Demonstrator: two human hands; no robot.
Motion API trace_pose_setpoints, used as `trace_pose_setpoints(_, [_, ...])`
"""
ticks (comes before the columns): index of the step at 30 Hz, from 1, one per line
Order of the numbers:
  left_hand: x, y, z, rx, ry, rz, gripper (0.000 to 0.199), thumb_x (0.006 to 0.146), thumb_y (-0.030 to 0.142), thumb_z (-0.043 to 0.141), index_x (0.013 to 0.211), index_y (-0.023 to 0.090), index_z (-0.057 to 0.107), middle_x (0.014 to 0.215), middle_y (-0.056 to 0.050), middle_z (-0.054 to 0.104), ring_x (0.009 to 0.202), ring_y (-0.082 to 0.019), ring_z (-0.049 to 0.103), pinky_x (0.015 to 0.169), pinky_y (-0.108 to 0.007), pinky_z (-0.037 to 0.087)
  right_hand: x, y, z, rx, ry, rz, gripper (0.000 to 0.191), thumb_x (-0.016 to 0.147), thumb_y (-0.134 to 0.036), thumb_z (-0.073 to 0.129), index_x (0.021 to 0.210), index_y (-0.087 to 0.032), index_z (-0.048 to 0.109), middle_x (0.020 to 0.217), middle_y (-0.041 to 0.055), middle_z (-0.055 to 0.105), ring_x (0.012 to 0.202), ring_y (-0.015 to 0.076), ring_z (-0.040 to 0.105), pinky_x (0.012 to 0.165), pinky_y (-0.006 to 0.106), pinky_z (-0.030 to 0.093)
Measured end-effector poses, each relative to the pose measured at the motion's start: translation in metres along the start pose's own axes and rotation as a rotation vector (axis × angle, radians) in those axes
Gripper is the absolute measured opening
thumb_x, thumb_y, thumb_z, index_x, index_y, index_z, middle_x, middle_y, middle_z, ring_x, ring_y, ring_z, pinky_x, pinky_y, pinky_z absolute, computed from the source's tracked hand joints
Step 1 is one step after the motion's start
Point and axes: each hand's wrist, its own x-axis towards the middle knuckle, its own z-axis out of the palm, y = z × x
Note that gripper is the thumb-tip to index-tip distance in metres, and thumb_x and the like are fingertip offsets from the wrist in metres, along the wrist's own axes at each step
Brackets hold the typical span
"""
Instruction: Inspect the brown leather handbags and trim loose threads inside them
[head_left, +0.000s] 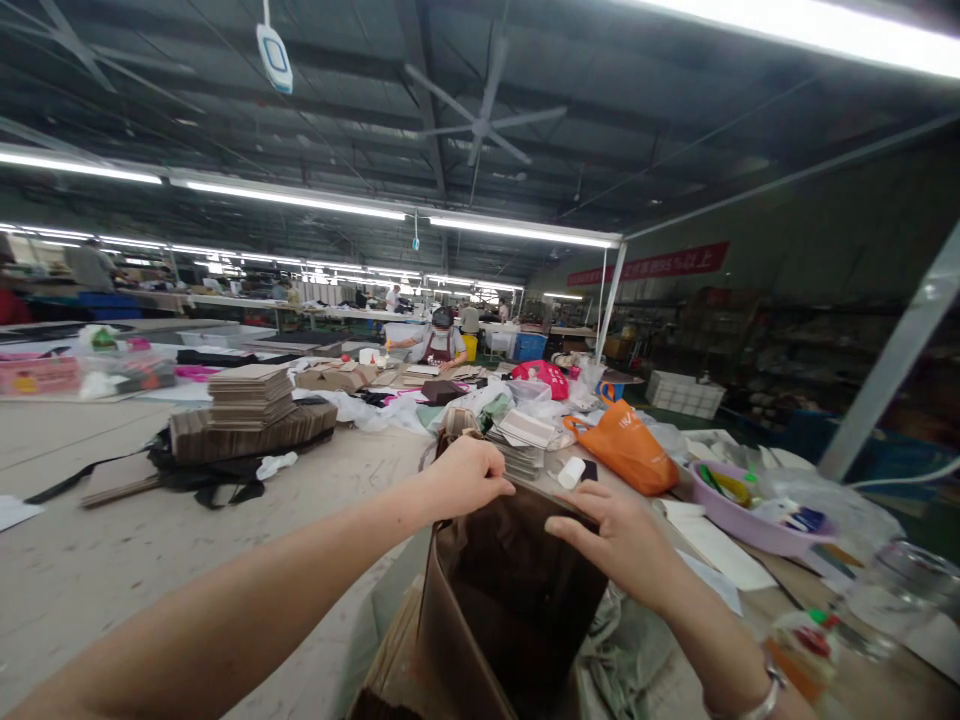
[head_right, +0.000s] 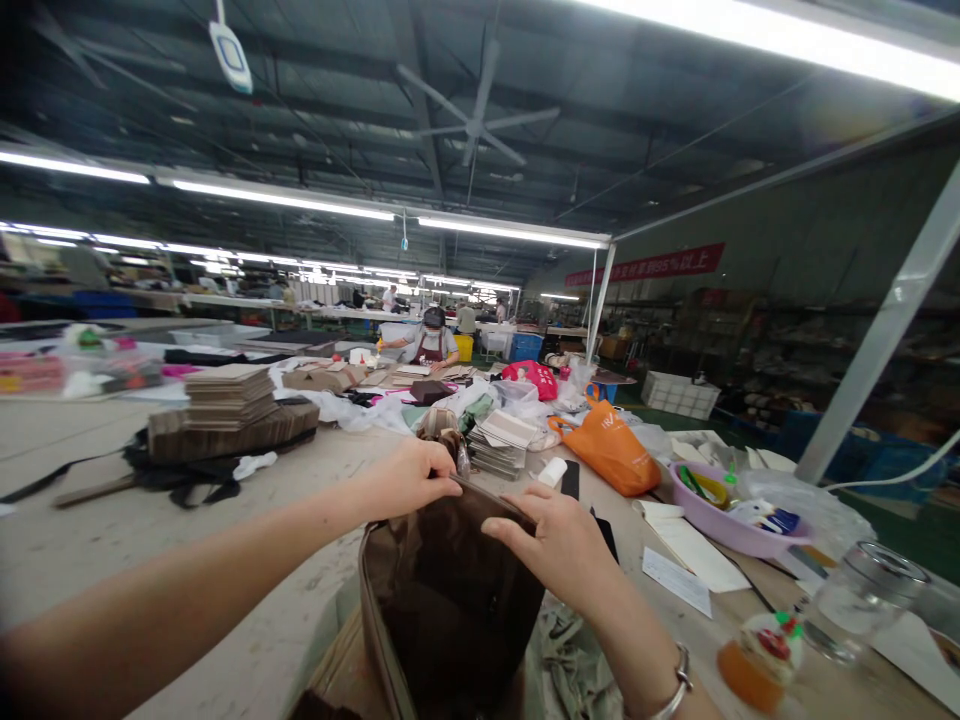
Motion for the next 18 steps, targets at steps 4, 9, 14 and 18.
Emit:
trace_pose_setpoints(4, [0.001, -0.001, 0.002, 0.014, 0.014, 0.003, 0.019, 0.073, 0.031, 0.063, 0.061, 0.016, 0.064, 0.061, 0.002, 0.062, 0.057, -0.010, 0.049, 0.054, -0.021, 0.033, 0.008, -0.013, -0.009, -0.055, 0.007, -0.005, 0.037, 0.079, -0.054, 0.059, 0.105, -0.028, 0.068, 0.094, 0.0012, 0.065, 0.083, 0.0177, 0.059, 0.070, 0.027, 0.043])
trace_pose_setpoints(9, [0.003, -0.002, 0.005, 0.049, 0.034, -0.024, 0.021, 0.073, 0.033, 0.063, 0.062, 0.016, 0.065, 0.060, 0.001, 0.061, 0.056, -0.011, 0.048, 0.054, -0.022, 0.032, 0.022, -0.022, 0.000, -0.249, -0.008, -0.014, 0.030, 0.089, -0.039, 0.052, 0.070, -0.024, 0.070, 0.072, -0.0001, 0.063, 0.065, 0.0135, 0.057, 0.059, 0.025, 0.036])
trace_pose_setpoints(14, [0.003, 0.000, 0.002, 0.066, 0.020, -0.025, 0.022, 0.073, 0.034, 0.063, 0.060, 0.016, 0.063, 0.059, 0.002, 0.059, 0.057, -0.011, 0.048, 0.053, -0.022, 0.031, 0.022, -0.022, 0.005, -0.376, 0.013, -0.039, 0.031, 0.091, -0.035, 0.049, 0.069, -0.021, 0.066, 0.072, 0.0010, 0.062, 0.066, 0.0134, 0.057, 0.058, 0.026, 0.033])
trace_pose_setpoints(18, [0.003, 0.003, 0.000, 0.080, 0.007, -0.025, 0.024, 0.073, 0.034, 0.063, 0.057, 0.016, 0.060, 0.057, 0.002, 0.056, 0.056, -0.011, 0.047, 0.052, -0.023, 0.030, 0.021, -0.022, -0.003, -0.365, -0.091, -0.029, 0.040, 0.089, -0.050, 0.046, 0.069, -0.022, 0.066, 0.072, 0.0014, 0.063, 0.065, 0.0148, 0.058, 0.055, 0.026, 0.032])
